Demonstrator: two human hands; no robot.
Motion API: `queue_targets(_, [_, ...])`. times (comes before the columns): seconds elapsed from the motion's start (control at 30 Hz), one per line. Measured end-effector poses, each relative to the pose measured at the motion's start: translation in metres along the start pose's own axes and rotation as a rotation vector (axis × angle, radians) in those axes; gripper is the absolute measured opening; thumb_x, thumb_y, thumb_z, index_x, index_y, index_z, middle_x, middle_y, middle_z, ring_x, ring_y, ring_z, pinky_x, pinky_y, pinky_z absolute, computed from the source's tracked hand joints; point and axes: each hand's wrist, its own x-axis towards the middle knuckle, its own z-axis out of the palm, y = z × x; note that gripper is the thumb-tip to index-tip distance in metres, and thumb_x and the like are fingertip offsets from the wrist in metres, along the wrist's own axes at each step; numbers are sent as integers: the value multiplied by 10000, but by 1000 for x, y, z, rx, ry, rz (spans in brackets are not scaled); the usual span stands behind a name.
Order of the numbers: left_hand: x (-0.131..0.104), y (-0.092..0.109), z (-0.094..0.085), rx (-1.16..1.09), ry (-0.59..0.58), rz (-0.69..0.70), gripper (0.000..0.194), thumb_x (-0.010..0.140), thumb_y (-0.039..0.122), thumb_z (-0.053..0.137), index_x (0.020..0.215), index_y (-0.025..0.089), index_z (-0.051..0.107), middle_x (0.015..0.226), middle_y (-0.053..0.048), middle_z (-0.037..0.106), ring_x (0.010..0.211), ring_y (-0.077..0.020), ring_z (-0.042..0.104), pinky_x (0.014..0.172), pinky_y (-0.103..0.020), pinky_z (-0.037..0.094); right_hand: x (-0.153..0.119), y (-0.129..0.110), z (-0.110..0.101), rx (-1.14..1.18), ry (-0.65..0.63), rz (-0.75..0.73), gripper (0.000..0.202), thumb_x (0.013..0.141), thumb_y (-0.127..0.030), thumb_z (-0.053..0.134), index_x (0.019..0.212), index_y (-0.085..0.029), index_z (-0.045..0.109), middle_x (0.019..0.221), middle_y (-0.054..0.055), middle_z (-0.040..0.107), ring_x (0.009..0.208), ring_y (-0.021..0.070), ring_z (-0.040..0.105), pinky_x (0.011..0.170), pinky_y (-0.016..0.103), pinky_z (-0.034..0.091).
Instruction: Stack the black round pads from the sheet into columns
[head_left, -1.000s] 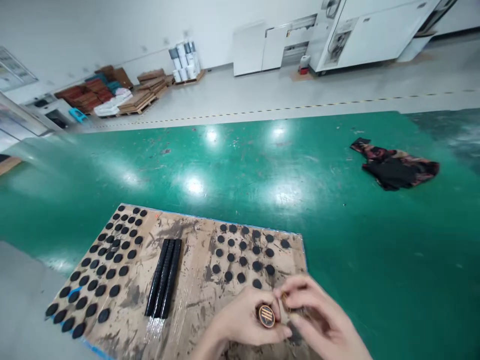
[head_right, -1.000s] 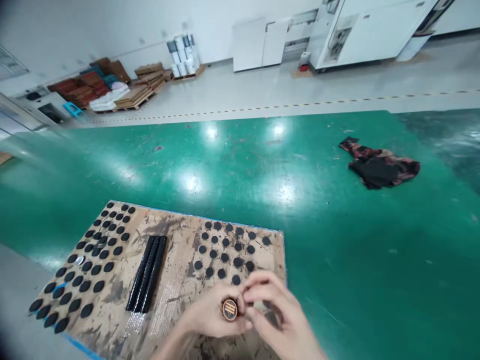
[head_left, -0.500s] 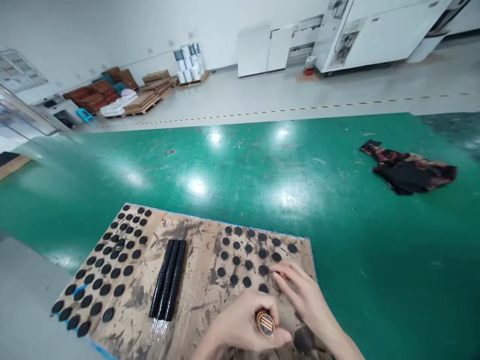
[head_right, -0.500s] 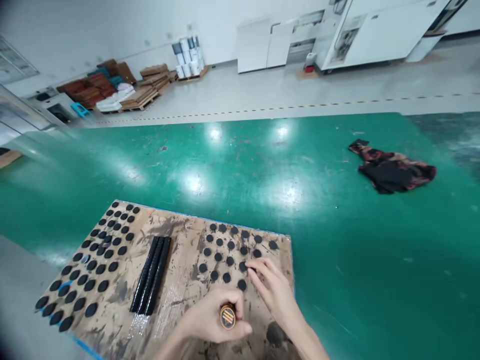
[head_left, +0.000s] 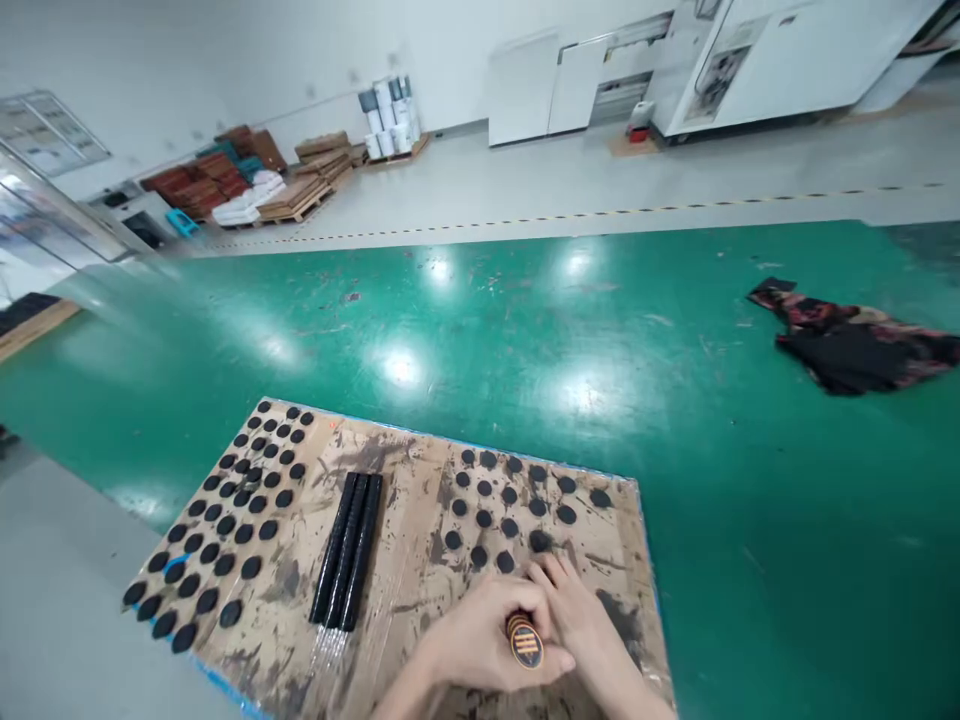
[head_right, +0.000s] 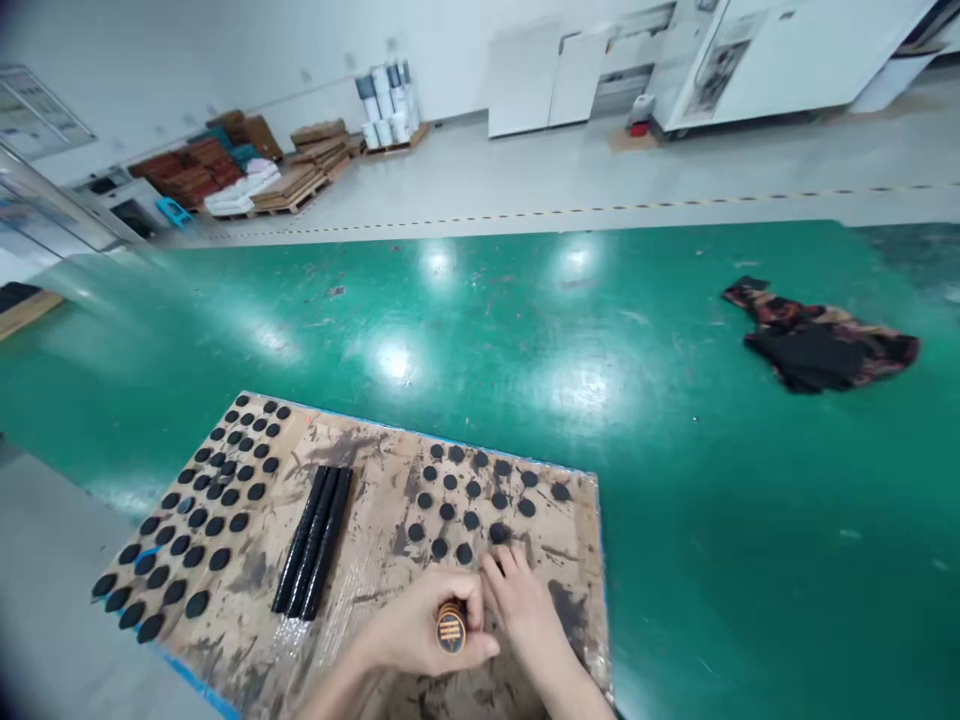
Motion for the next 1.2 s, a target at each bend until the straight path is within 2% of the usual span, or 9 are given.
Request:
queue_targets(0.17, [-2, -4, 1, 45, 0, -19, 270, 716, 307, 737, 667, 191, 498, 609, 62, 486, 590, -91, 420, 585, -232, 324, 6, -35, -65, 423, 107, 202, 161, 1000, -316, 512, 952, -245, 649, 937, 60, 650, 824, 181, 679, 688, 251, 588])
queue_targets(0.27, [-2, -7, 3, 93, -12, -27, 284, 738, 332, 725, 678, 191, 486, 655, 59, 481, 641, -102, 424, 627, -236, 331, 3, -51, -96, 584, 88, 159, 148, 975, -403, 581, 967, -271, 649, 962, 57, 650, 875, 193, 685, 728, 262, 597])
queue_targets(0.37, [-2, -7, 3, 68, -7, -25, 284, 747, 324, 732, 679, 190, 490, 633, 65, 478, 628, -100, 422, 632, -242, 334, 6, -39, -82, 396, 59, 170, 184, 977, -434, 564, 1023, -273, 640, 1022, 72, 661, 940, 213, 686, 788, 303, 602])
queue_targets(0.47, [-5, -4, 1, 22, 19, -28, 305, 746, 311, 747, 652, 191, 483, 589, 73, 480, 585, -89, 408, 599, -243, 320, 20, -6, -39, 118, 79, 200, 247, 1010, -401, 439, 1080, -248, 620, 1009, 102, 658, 903, 238, 682, 734, 352, 606])
queue_targets(0.6, [-10, 0, -2, -10, 76, 0, 299, 725, 291, 761, 642, 188, 492, 587, 74, 472, 575, -82, 391, 562, -234, 295, 35, 20, -7, 39, 65, 163, 297, 999, -349, 356, 882, -230, 602, 803, 82, 621, 707, 234, 636, 620, 364, 578])
queue_targets(0.77, [-9, 0, -1, -39, 92, 15, 300, 720, 317, 748, 637, 190, 489, 561, 79, 446, 545, -75, 368, 540, -226, 280, 28, -21, -65, 358, 79, 261, 176, 979, -398, 496, 1001, -237, 563, 861, 50, 635, 733, 188, 655, 655, 292, 587])
queue_targets(0.9, [-8, -6, 1, -69, 81, 19, 260, 718, 300, 733, 651, 180, 512, 616, 56, 513, 581, -83, 407, 558, -221, 302, 23, -53, -100, 688, 52, 166, 189, 966, -406, 549, 856, -251, 545, 961, 67, 669, 901, 206, 695, 761, 289, 603])
queue_targets(1.03, [-14, -11, 0, -40, 142, 18, 233, 727, 297, 720, 677, 189, 519, 596, 62, 481, 561, -87, 372, 534, -227, 277, 34, -30, -59, 361, 94, 190, 162, 981, -387, 501, 919, -252, 566, 844, 33, 649, 757, 191, 669, 681, 291, 584])
queue_targets(1.2, [-25, -6, -6, -41, 234, 8, 225, 771, 316, 684, 712, 193, 505, 631, 53, 481, 584, -95, 396, 579, -236, 320, 51, 13, 14, 39, -31, 132, 192, 956, -299, 444, 1024, -222, 607, 926, 98, 655, 844, 257, 673, 688, 370, 587])
